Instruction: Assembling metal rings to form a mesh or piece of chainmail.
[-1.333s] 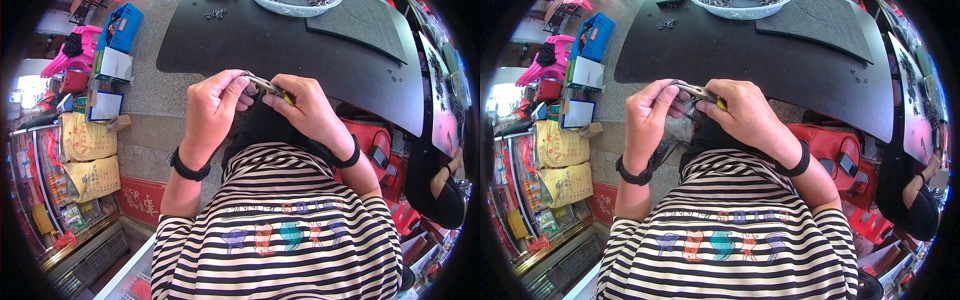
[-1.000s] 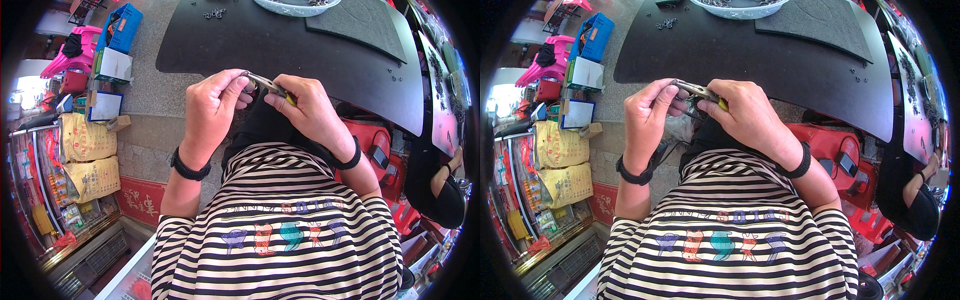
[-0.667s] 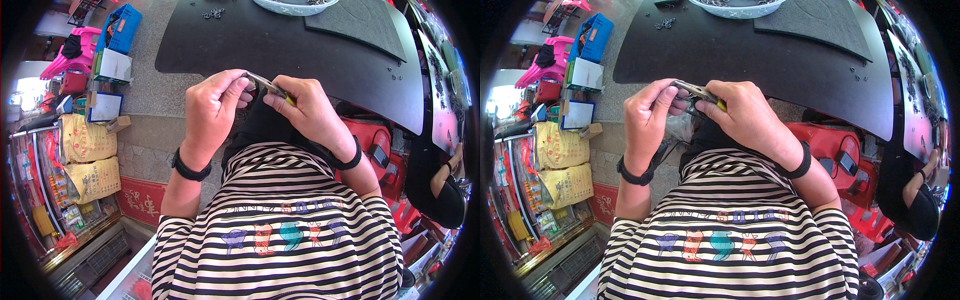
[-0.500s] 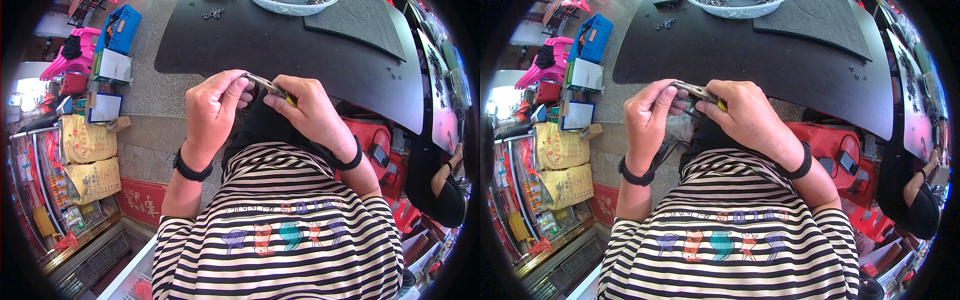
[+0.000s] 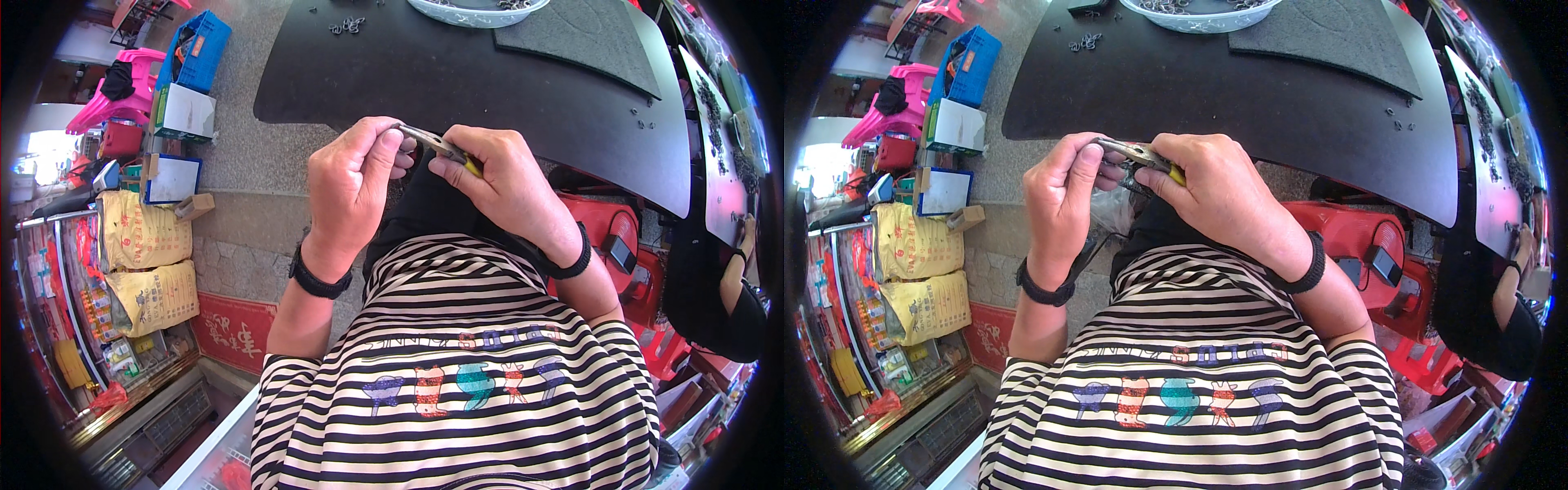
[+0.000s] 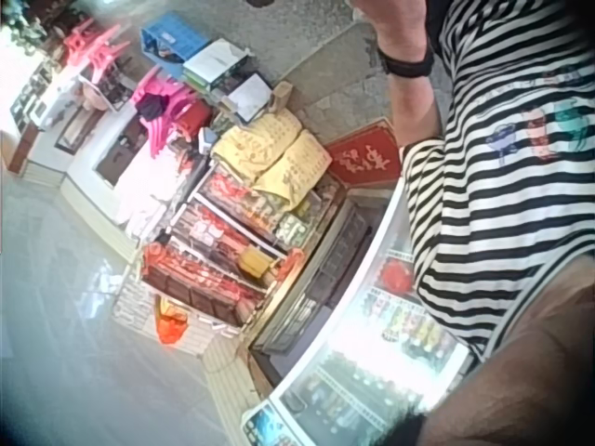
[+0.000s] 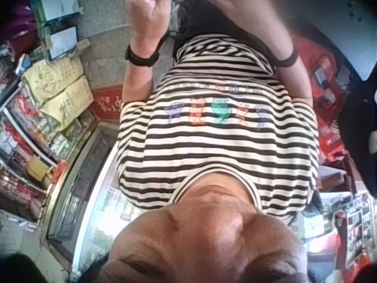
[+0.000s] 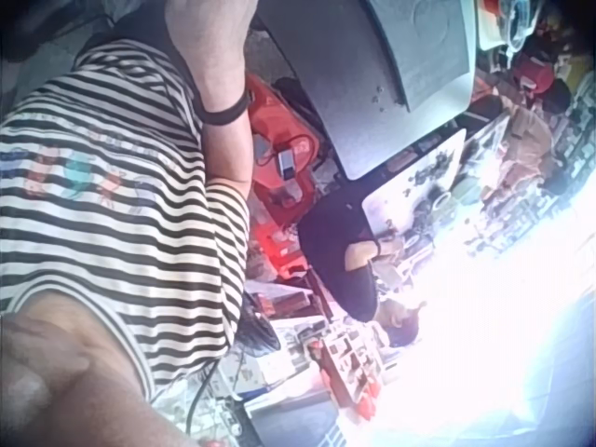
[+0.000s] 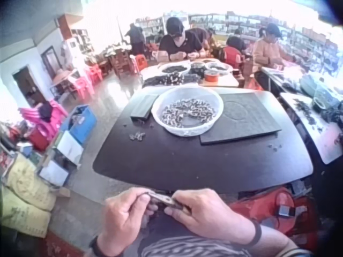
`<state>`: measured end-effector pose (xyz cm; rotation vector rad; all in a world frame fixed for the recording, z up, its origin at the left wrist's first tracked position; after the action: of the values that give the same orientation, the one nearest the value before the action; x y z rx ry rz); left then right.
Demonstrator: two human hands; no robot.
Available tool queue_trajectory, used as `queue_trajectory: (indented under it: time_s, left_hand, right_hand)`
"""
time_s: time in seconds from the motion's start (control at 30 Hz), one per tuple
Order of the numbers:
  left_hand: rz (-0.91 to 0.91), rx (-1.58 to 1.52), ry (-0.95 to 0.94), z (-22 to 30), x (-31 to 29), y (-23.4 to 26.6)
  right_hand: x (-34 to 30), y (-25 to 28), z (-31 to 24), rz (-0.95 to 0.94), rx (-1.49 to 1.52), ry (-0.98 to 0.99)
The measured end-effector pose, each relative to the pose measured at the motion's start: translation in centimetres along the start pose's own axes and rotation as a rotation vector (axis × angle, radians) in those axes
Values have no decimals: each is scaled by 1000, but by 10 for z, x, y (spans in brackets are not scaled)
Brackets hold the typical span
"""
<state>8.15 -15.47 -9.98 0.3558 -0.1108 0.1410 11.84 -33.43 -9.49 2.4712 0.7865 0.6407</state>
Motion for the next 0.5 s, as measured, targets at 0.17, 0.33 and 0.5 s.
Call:
queue_trajectory:
  time_s: [0.17, 0.33, 0.5]
  left_hand:
    - [10, 12, -18, -1, 0, 1]
    - [22, 10, -27, -2, 0, 1]
    - [34, -19, -29, -2, -1, 0]
  right_hand:
    - [1, 2, -2, -15, -56, 28]
    - [1, 3, -3, -25, -58, 13]
    - [1, 2, -3, -29, -64, 8]
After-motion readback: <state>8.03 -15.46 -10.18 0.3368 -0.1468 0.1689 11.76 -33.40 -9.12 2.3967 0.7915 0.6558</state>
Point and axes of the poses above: each hand's wrist, its own x-axis towards the middle knuckle, its own y-axis out of the back of the hand, z = x × y, the point moved 1 cm from there along x, towards the middle knuckle, and after that the axes turned 11 degrees about y, right-handed, at the moved point
